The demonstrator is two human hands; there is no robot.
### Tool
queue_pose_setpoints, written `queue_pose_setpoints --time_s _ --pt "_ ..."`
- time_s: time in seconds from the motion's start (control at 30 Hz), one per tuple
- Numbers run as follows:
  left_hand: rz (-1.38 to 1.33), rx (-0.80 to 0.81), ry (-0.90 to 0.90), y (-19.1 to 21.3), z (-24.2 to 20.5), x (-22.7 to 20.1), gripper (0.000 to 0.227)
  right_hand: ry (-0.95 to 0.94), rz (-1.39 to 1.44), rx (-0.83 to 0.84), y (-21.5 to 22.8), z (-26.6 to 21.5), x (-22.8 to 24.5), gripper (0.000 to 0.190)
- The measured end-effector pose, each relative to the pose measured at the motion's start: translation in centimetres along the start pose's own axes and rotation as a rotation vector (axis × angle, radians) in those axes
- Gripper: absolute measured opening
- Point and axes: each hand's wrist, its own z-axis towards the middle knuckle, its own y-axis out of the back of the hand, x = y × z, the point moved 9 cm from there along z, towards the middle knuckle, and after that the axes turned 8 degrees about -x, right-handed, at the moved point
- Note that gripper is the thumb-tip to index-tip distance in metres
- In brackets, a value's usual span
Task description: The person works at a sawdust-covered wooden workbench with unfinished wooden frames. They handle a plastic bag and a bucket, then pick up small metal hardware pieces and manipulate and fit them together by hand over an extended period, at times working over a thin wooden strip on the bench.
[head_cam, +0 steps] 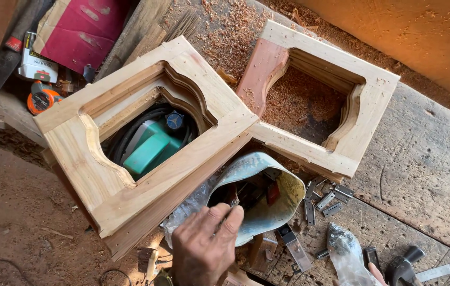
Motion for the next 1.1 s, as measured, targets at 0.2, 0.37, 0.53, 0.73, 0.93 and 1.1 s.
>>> queue_pose_setpoints --time_s 0.2,0.37,0.53,0.73,0.93,1.1 --pt "-0.047 0.020 -0.029 0.1 1.8 -0.1 0.026 0.783 -0.777 -0.138 -14.3 -3.6 2.8 0.067" --pt "-0.117 0.161 -0.166 -4.0 1.0 -2.0 0.003 0.908 -1.048 -0.362 -17.0 -5.4 2.6 0.115" --pt "0.125 0.371 -0.398 -8.0 0.0 -2.8 0.035 1.514 -1.645 -0.455 -33.9 -14.2 -1.1 0.053" --pt "0.309 0.581 -0.328 -10.8 1.2 0.7 0.017 1.113 -1.702 -0.682 -33.4 -13.8 -0.7 0.075" --pt "0.313 0.590 -0.422 -8.3 2.6 -0.8 0.017 1.162 -1.632 -0.471 -33.1 -14.4 -1.1 0.088" --pt "0.177 0.015 -0.367 -0.1 0.2 -9.8 0.010 1.433 -1.539 -0.399 -35.0 -16.3 0.8 0.075"
